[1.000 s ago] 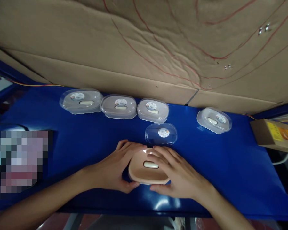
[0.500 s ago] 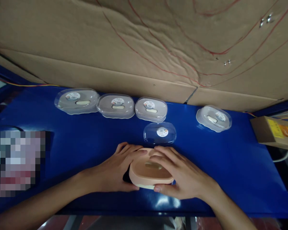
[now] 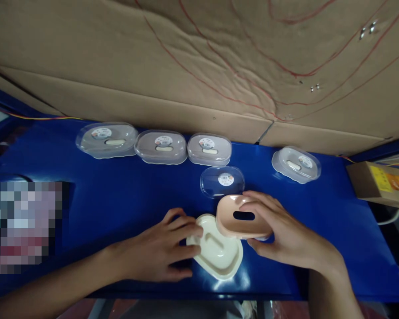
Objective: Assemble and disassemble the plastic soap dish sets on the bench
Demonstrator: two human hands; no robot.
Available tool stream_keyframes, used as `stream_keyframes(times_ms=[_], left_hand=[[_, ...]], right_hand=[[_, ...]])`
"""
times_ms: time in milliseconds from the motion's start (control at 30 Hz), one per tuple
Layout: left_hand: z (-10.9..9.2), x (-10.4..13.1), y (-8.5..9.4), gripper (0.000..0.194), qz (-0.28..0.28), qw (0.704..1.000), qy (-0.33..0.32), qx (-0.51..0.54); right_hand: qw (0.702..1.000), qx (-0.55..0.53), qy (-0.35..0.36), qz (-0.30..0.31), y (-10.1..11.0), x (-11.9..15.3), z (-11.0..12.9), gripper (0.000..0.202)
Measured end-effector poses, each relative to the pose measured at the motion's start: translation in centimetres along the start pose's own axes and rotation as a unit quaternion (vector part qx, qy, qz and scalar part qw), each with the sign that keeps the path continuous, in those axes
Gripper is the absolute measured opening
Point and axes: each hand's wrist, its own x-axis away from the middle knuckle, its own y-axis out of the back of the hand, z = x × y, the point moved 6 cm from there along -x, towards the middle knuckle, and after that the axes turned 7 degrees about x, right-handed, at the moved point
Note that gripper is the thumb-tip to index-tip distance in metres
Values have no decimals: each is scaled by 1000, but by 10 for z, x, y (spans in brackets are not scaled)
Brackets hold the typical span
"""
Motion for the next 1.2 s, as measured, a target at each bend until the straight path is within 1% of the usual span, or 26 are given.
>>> stream_keyframes(times_ms=[33, 67, 133, 233, 367, 433, 533, 633, 667, 700, 767, 867, 967, 1033, 1100, 1200], left_hand=[[-5, 0, -1, 24, 7, 1000, -15, -4], [-10, -1, -3, 22, 12, 999, -29, -7], [-21, -1, -7, 25, 19, 998, -60, -12], [-33, 0, -14, 33, 15, 994, -107, -14], [-39, 1, -19, 32, 11, 991, -133, -18], [-38, 0, -17, 32, 1, 991, -131, -23], [-36, 0, -14, 30, -3, 992, -122, -35], [-33, 0, -13, 25, 4, 994, -101, -46], [-32, 0, -13, 27, 5, 994, -96, -45], [-31, 1, -13, 33, 5, 995, -92, -41], [-30, 2, -14, 46, 5, 996, -88, -29], [-28, 5, -17, 51, 5, 996, -84, -19], [-24, 6, -19, 55, 9, 997, -74, -21], [-21, 7, -20, 60, 19, 998, -62, -16], [-19, 7, -19, 62, 29, 998, -50, -10], [-16, 6, -17, 64, 35, 998, -42, -9]], right_hand=[[1000, 2, -2, 1, -2, -1, -1, 80], [1000, 4, -3, 2, -4, -2, 0, 79], [1000, 7, -3, 0, -8, -7, 2, 76], [1000, 17, 2, -10, -15, -18, 10, 69], [998, 49, 28, -32, -28, -34, 25, 61], [996, 60, 43, -42, -34, -39, 30, 61], [995, 70, 54, -50, -38, -40, 30, 69], [993, 68, 62, -67, -32, -36, 27, 79], [993, 66, 64, -79, -29, -34, 26, 80], [992, 64, 63, -92, -25, -33, 25, 78], [989, 59, 54, -126, -18, -30, 24, 64], [984, 61, 42, -161, -13, -29, 23, 45], [984, 72, 45, -158, -16, -31, 24, 39], [985, 76, 45, -146, -17, -32, 25, 41], [988, 81, 39, -127, -19, -33, 24, 50], [992, 85, 21, -88, -22, -33, 19, 71]])
